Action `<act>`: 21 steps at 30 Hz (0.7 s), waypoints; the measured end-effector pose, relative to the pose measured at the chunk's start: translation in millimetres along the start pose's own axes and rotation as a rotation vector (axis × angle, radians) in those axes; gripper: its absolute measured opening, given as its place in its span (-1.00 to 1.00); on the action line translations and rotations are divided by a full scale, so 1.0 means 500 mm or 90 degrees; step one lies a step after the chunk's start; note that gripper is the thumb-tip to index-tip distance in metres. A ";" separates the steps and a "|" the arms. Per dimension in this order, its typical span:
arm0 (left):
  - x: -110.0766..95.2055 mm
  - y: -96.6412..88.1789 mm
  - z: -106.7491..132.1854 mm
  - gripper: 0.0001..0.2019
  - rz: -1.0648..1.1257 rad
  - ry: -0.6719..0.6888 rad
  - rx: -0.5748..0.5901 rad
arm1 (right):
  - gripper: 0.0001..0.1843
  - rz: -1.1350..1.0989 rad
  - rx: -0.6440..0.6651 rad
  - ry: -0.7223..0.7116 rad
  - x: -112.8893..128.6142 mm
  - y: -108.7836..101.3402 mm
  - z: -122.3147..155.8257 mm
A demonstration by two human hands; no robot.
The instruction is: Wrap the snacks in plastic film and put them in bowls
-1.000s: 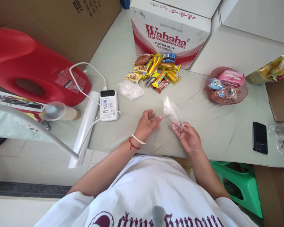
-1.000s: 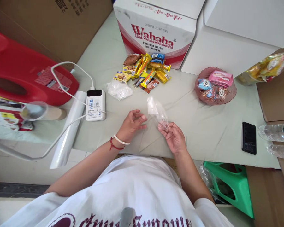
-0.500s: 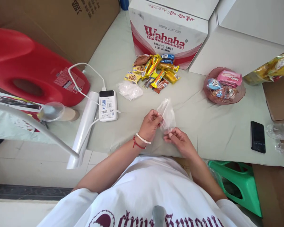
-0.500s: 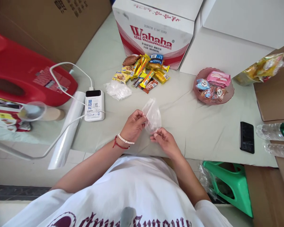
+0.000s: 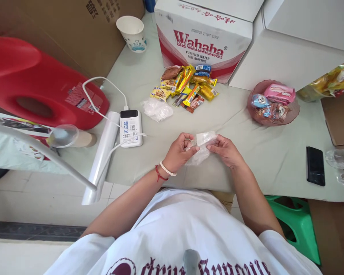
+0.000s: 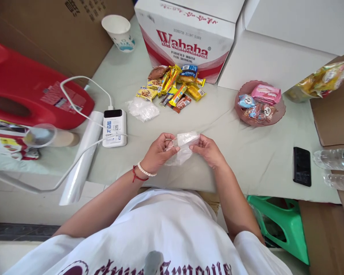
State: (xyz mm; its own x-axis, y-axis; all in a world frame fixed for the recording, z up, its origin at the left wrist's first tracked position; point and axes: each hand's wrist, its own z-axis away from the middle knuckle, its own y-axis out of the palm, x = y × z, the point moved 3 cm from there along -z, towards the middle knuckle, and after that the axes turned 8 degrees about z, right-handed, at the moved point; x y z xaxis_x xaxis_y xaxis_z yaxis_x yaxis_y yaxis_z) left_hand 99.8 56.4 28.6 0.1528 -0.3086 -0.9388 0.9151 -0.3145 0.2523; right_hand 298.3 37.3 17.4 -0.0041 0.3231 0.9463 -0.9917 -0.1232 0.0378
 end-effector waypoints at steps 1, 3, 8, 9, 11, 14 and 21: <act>0.003 -0.011 -0.005 -0.60 -0.041 0.000 -0.023 | -0.65 0.014 -0.039 -0.012 -0.004 -0.004 0.005; 0.006 -0.031 -0.014 -0.71 -0.118 0.022 -0.084 | -0.73 0.064 -0.111 -0.036 -0.011 -0.015 0.022; 0.009 -0.045 -0.023 -0.62 -0.153 0.087 -0.157 | -0.76 0.149 -0.207 -0.063 -0.025 -0.030 0.069; 0.008 -0.040 -0.022 -0.59 -0.155 0.104 -0.125 | -0.75 0.141 -0.221 -0.064 -0.024 -0.033 0.073; 0.004 -0.028 -0.018 -0.53 -0.167 0.139 -0.040 | -0.73 0.106 -0.248 -0.074 -0.014 -0.041 0.070; -0.002 -0.014 -0.008 -0.47 -0.186 0.159 0.067 | -0.63 0.067 -0.207 -0.099 0.014 -0.045 0.046; 0.005 -0.035 -0.006 -0.44 -0.217 0.172 0.023 | -0.63 0.117 -0.055 -0.071 0.030 -0.009 -0.005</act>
State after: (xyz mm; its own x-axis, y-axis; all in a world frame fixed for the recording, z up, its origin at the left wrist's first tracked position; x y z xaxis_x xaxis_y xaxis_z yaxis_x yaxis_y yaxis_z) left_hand 85.4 63.7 21.3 -0.0597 0.0635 -0.9962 0.9173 -0.3901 -0.0798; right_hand 302.3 45.1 30.3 -0.1763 0.1961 0.9646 -0.9829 -0.0881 -0.1618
